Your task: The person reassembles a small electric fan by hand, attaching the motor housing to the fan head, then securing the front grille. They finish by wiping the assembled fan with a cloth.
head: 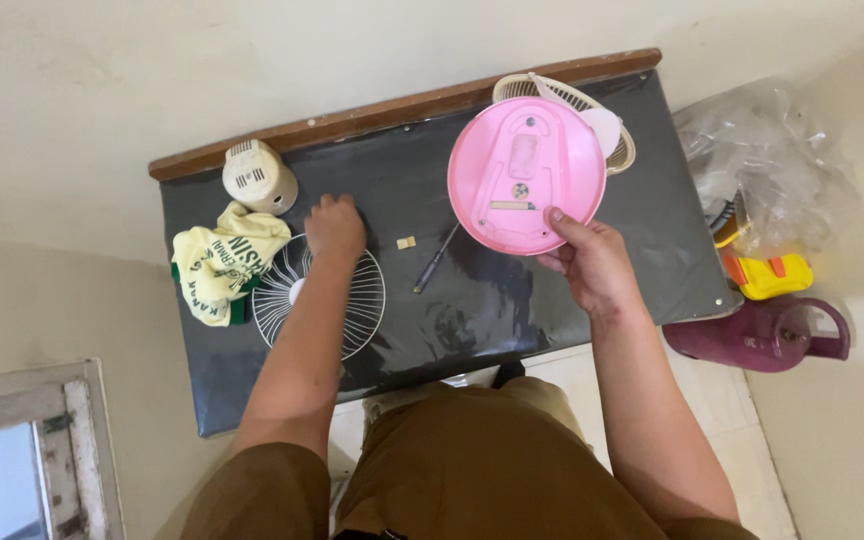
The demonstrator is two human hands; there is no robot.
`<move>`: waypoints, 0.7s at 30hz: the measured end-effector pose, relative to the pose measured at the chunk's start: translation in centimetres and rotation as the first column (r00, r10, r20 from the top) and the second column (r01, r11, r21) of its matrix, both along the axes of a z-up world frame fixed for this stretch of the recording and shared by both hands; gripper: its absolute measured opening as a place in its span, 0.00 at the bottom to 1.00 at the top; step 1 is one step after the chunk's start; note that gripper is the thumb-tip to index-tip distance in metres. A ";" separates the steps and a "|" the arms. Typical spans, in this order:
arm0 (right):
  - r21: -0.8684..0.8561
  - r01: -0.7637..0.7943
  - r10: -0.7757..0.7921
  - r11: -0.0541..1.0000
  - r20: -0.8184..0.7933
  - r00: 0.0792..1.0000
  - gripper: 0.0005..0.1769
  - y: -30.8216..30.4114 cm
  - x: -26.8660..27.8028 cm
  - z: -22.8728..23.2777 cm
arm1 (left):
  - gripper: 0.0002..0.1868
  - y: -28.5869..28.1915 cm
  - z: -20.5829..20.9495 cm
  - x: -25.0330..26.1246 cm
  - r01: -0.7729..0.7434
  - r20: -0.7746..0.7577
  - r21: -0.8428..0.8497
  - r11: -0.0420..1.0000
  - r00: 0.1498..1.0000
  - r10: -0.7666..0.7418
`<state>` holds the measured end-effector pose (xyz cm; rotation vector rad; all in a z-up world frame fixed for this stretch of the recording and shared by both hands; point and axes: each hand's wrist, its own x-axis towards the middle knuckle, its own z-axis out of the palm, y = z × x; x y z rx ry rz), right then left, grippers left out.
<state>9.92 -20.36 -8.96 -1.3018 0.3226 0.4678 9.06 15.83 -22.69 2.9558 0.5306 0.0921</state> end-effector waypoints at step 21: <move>0.065 -0.067 0.068 0.996 -0.013 0.998 0.17 -0.7 1.0 -1.2 | 0.12 1.2 0.5 0.0 0.078 -0.114 -0.067 0.995 0.990 -0.085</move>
